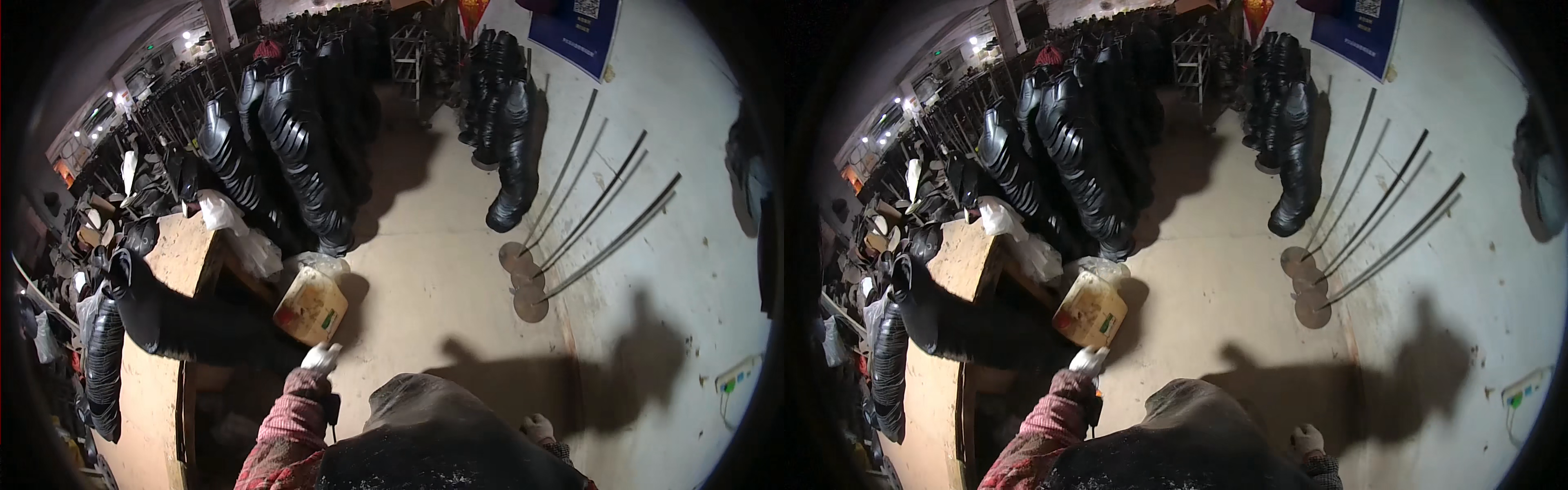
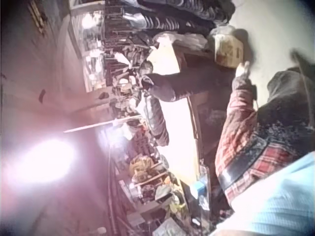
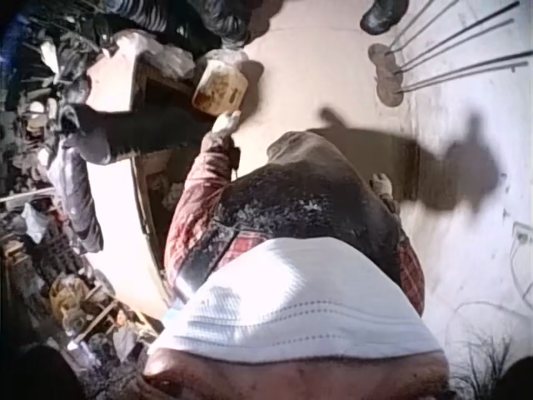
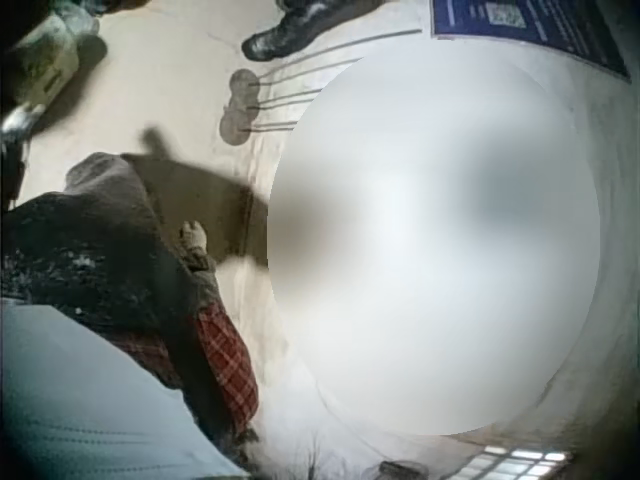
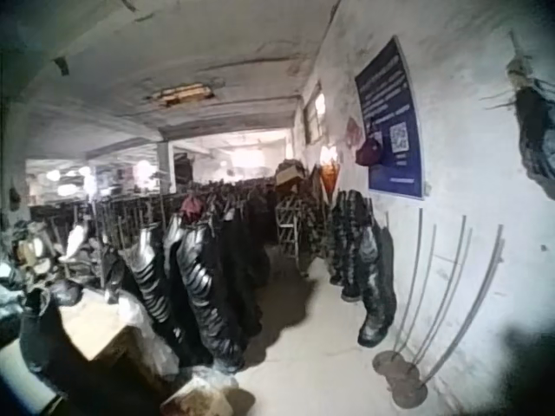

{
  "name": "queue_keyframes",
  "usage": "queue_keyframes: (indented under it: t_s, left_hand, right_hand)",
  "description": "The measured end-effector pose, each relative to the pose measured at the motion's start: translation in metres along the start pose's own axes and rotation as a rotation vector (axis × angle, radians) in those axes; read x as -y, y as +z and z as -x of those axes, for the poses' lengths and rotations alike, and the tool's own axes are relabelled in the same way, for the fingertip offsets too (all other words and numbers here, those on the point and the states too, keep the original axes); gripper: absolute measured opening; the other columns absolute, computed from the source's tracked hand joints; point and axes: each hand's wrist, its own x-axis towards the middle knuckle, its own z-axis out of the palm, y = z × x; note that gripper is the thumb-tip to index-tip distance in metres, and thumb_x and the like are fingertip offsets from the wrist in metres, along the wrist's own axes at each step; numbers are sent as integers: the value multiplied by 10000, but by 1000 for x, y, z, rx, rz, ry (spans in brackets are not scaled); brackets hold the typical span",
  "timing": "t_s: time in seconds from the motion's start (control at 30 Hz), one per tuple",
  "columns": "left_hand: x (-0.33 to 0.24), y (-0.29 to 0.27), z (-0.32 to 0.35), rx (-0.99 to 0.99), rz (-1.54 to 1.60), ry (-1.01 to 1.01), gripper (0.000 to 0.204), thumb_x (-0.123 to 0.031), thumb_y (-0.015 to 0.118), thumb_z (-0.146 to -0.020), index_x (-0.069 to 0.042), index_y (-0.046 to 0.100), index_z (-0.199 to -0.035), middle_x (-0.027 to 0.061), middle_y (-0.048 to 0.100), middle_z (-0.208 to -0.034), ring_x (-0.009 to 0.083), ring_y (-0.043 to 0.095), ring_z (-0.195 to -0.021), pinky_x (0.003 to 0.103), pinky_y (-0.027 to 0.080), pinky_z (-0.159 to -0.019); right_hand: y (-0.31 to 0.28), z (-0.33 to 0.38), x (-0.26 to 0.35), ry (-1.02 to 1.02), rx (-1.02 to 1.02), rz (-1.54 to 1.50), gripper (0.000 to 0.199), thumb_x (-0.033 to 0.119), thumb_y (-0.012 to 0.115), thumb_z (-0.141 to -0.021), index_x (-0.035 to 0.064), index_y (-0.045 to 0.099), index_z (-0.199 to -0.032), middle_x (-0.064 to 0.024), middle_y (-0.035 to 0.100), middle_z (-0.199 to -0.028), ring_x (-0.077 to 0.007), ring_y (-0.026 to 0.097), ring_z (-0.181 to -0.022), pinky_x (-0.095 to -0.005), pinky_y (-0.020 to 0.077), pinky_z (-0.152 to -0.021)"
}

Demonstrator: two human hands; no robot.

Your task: The recorder is applying glue to shoe components including soles and uppers using a brush and placing them on a drying rack.

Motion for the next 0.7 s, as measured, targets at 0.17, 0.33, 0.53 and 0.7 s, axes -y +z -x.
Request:
queue_keyframes:
  t_s: [0.17, 0.33, 0.53, 0.7]
  left_hand:
    - [-183, -1, -47, -88, 73, 335, 465, -449, 569, -889, -44, 648, -1106, 179, 675, -1008, 308, 632, -994, 374, 468, -872]
    - [-47, 72, -169, -342, -818, 768, 311, -323, 514, -941, -96, 618, -1125, 227, 625, -1108, 394, 641, -784, 433, 541, -600]
    - [-72, 64, -127, 86, -47, -397, 310, -305, 544, -929, -55, 597, -1103, 175, 629, -976, 312, 623, -690, 384, 529, -562]
    - [-139, 53, -162, 79, 128, -553, 330, -331, 569, -915, -34, 606, -1057, 139, 621, -890, 272, 607, -644, 365, 519, -542]
  right_hand:
    - [-52, -135, 62, -222, 21, -77, 377, 333, 535, -882, -1, 654, -1009, -152, 678, -835, -261, 675, -803, -364, 517, -721]
    - [-103, -285, 74, -229, 237, 174, 466, 438, 539, -867, 48, 674, -1084, -163, 694, -954, -330, 653, -976, -390, 492, -856]
    - [-212, -459, 165, -306, -61, -60, 493, 358, 616, -856, 1, 597, -1196, -182, 670, -993, -237, 672, -788, -348, 530, -656]
    - [-285, -519, 388, -474, -262, -87, 564, 390, 630, -847, -17, 561, -1232, -218, 656, -1092, -310, 652, -995, -377, 505, -862]
